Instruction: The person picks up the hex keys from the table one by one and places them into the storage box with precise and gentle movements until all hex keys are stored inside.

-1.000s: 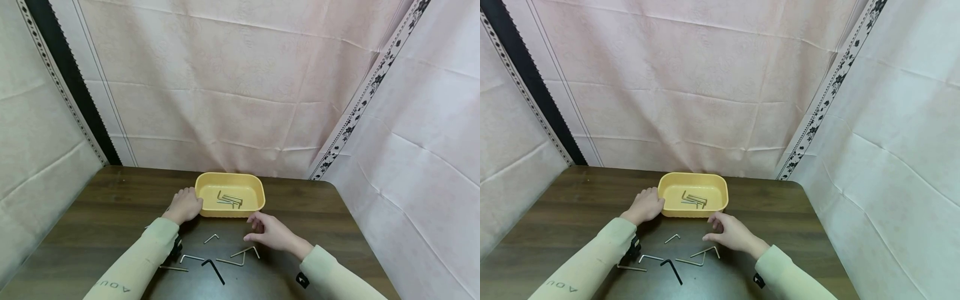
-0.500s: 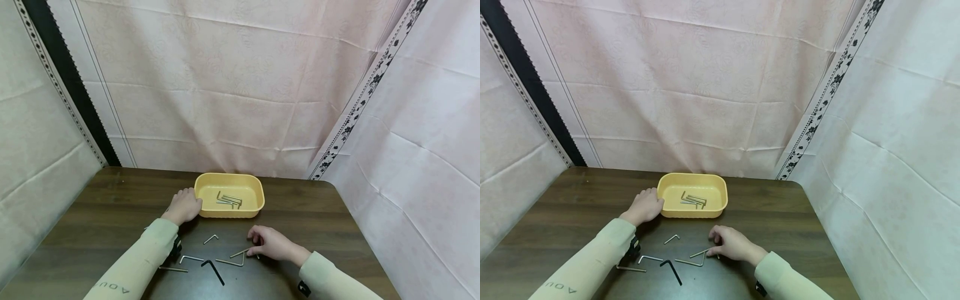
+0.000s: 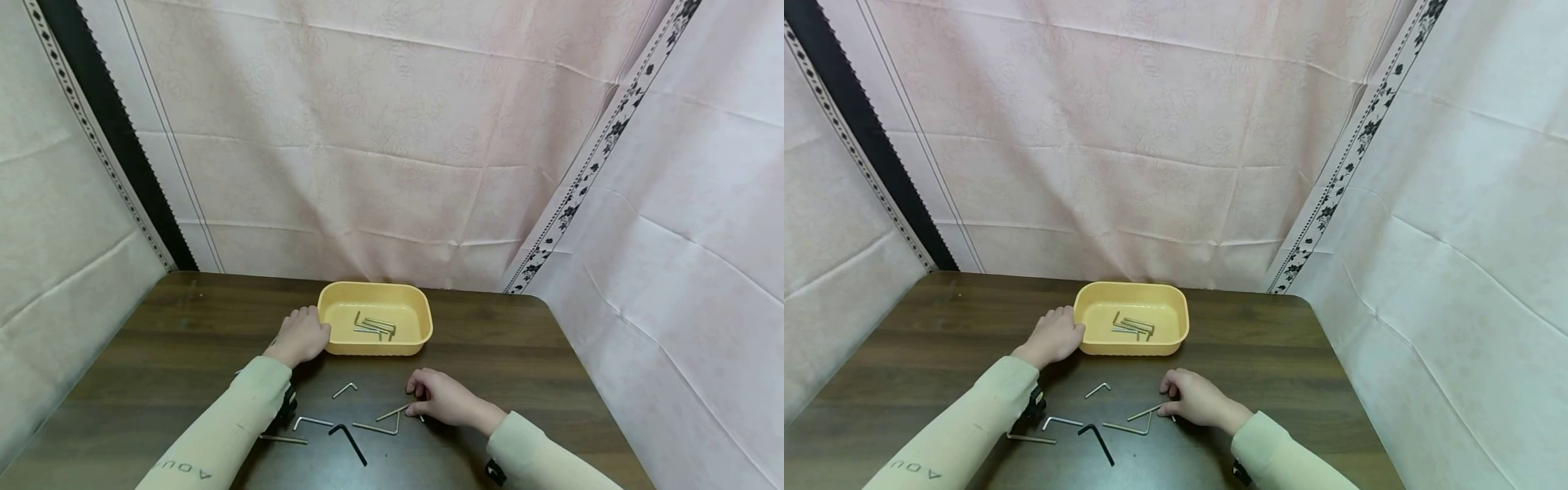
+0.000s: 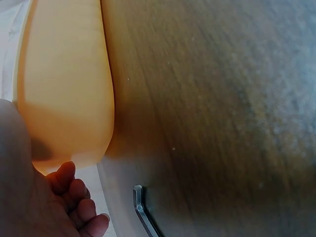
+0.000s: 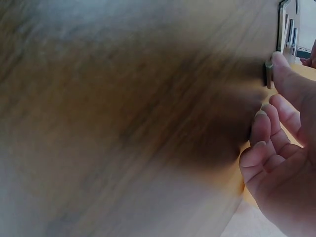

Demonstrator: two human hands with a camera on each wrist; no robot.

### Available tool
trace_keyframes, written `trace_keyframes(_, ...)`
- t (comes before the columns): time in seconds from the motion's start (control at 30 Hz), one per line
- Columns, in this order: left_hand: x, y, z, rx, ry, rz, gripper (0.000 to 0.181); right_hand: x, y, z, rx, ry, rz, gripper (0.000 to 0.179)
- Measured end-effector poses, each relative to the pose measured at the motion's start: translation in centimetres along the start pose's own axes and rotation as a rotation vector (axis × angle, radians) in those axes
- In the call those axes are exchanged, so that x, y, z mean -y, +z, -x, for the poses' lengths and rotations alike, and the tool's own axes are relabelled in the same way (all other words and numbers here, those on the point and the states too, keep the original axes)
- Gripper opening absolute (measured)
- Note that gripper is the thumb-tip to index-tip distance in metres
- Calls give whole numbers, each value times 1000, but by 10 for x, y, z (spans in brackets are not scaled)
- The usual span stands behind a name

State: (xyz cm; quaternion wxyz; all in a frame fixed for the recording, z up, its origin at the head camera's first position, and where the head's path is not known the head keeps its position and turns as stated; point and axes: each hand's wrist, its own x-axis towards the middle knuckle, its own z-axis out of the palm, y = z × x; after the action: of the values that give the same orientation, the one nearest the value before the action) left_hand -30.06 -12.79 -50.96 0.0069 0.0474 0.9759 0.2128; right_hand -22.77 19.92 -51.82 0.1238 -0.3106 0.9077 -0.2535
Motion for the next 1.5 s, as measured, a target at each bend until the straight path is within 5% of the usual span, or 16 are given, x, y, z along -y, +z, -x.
trace_keyframes(0.53, 1, 0, -1, 7, -2, 0, 46, 1, 4, 1, -48, -70, 37, 16)
trace_keyframes(1.5, 0, -1, -1, 9, 7, 6, 45, 5, 8, 3, -71, -41, 114, 16)
